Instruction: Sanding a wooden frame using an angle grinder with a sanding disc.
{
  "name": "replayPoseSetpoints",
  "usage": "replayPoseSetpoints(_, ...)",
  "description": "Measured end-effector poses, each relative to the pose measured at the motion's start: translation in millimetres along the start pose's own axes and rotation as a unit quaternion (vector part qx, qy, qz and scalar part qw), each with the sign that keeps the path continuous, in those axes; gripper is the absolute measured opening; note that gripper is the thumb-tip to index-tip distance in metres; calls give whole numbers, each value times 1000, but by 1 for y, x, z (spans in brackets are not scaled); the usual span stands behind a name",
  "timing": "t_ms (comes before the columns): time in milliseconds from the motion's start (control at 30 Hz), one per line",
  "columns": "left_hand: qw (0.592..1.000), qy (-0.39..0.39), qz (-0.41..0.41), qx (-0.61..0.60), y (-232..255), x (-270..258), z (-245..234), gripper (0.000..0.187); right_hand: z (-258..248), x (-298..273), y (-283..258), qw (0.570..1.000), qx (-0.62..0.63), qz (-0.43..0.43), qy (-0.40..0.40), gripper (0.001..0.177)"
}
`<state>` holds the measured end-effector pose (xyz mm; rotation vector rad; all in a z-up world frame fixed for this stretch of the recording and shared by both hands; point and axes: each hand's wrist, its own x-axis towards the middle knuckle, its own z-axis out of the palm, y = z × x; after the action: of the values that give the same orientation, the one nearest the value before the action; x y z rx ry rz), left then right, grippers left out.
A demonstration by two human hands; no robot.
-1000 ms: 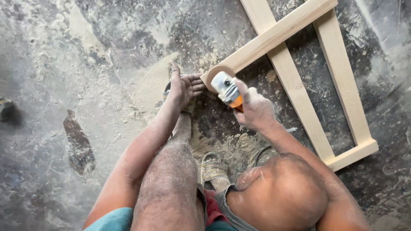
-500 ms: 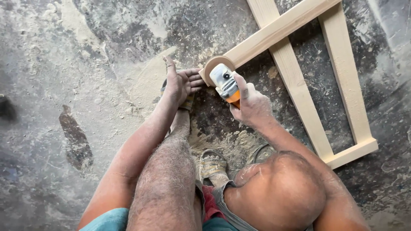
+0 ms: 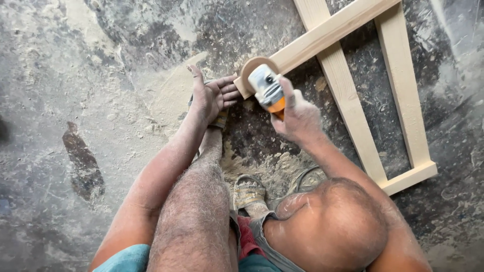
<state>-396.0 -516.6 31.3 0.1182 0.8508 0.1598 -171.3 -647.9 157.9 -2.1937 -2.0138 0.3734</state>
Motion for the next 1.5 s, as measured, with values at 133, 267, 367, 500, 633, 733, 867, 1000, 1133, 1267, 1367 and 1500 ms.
replayPoseSetpoints(133, 1000, -14, -1, -6, -3, -5, 1, 142, -4, 4, 1, 998, 52, 27, -11, 97)
replayPoseSetpoints(267, 1000, -22, -7, -18, -12, 9, -21, 144, 1, 3, -15, 1000, 5, -11, -10, 106)
replayPoseSetpoints(367, 999, -33, 0, -28, -12, 10, -25, 143, 5, -1, -14, 1000, 1, -15, -18, 107)
replayPoseSetpoints(500, 999, -36, 2, -39, -10, -3, -10, 141, -2, -1, 4, 998, 29, -2, -47, 101)
replayPoseSetpoints(633, 999, -47, 17, -22, -8, -2, -8, 139, -5, 11, -1, 999, 42, 7, -30, 95)
replayPoseSetpoints(733, 999, -43, 6, -23, -17, 13, -31, 140, 6, 2, -6, 997, 52, -7, -50, 96)
replayPoseSetpoints(867, 999, -37, 7, -24, -8, -5, -8, 143, -3, -18, 3, 995, -13, 2, -96, 104)
replayPoseSetpoints(1000, 1000, -10, -11, -2, -12, -7, -6, 141, -20, -22, 33, 991, 11, 71, -114, 98)
replayPoseSetpoints(1133, 999, 15, -11, 26, -3, -7, 0, 140, -35, -6, 60, 989, 11, 133, -65, 94)
replayPoseSetpoints(1267, 997, 72, 19, -3, 16, -36, 48, 129, -52, 1, 105, 989, -62, 127, -42, 94)
replayPoseSetpoints(1367, 996, 86, 10, -6, 21, -38, 56, 126, -70, 8, 127, 980, -41, 188, -39, 89)
replayPoseSetpoints(1500, 993, 118, 0, 7, 22, -38, 63, 123, -71, 9, 174, 968, -64, 243, 9, 92)
